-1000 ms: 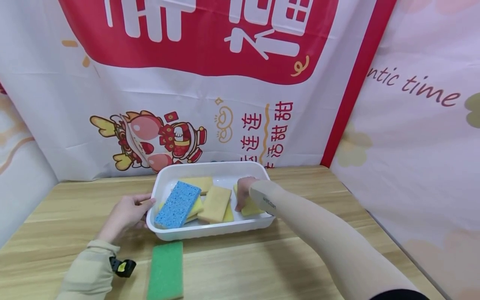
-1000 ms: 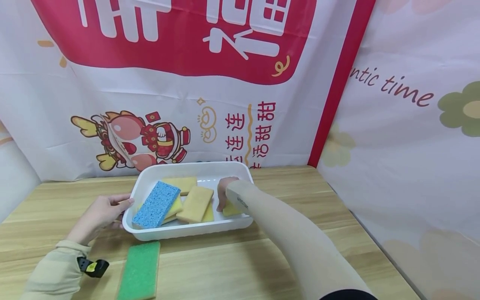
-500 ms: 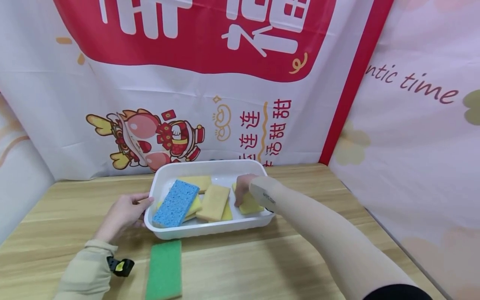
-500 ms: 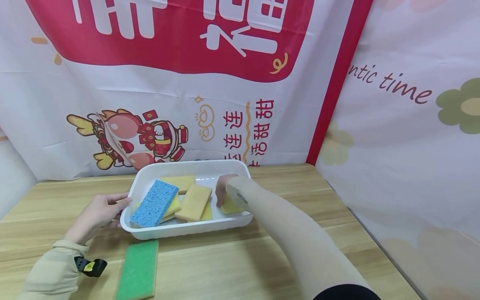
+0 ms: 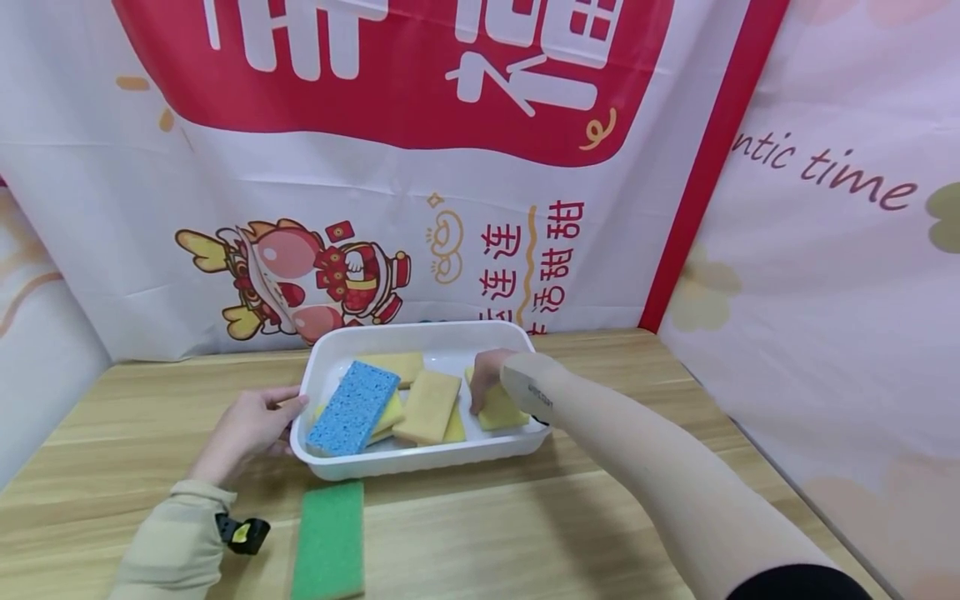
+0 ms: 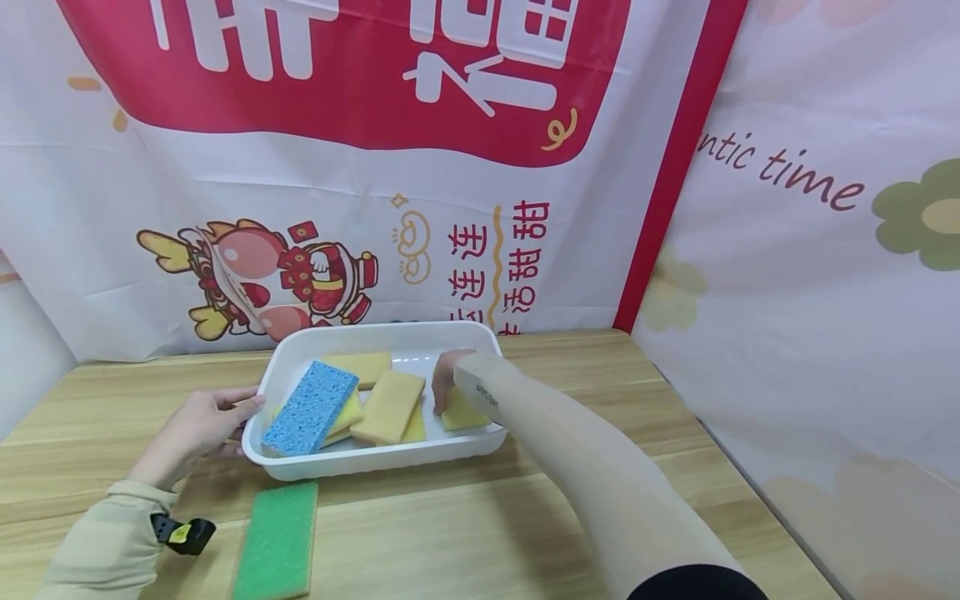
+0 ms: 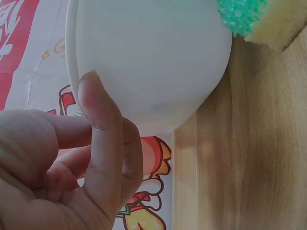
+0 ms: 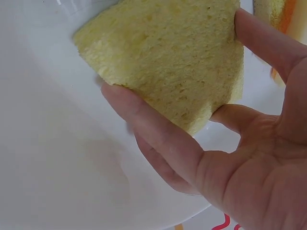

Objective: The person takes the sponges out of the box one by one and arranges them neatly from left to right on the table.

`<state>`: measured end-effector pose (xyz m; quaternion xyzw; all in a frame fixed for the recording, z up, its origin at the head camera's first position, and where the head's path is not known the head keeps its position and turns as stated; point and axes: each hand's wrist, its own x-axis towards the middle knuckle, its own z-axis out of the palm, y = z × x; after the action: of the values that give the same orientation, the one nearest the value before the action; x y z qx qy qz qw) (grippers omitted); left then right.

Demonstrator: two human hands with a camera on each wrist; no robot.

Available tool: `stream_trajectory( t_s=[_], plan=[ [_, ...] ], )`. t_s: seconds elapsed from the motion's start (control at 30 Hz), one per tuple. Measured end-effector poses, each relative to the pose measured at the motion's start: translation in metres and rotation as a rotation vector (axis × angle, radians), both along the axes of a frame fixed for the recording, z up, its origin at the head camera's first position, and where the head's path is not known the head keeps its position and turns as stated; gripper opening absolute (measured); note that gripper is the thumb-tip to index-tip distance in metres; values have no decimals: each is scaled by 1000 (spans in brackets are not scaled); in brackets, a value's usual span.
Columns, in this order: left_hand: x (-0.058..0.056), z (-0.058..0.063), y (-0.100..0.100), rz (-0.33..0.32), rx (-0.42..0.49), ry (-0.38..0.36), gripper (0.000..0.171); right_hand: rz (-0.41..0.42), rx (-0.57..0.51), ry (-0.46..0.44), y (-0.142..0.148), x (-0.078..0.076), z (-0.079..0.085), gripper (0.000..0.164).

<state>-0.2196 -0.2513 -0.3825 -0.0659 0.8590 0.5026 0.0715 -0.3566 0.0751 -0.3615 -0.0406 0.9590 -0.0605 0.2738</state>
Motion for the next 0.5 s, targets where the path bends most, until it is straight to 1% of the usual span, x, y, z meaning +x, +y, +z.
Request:
stream_trajectory(
  t_s=[0.27, 0.43, 0.5],
  plan=[
    [-3, 2, 1, -2, -40, 3, 53, 36, 23, 5, 2, -6, -4, 45],
    [-3, 1, 1, -4, -19, -1, 54, 50, 25, 5, 3, -6, -2, 45],
    [-2, 0, 1, -4, -6, -7, 54, 39, 12, 0, 3, -5, -2, 46]
  ],
)
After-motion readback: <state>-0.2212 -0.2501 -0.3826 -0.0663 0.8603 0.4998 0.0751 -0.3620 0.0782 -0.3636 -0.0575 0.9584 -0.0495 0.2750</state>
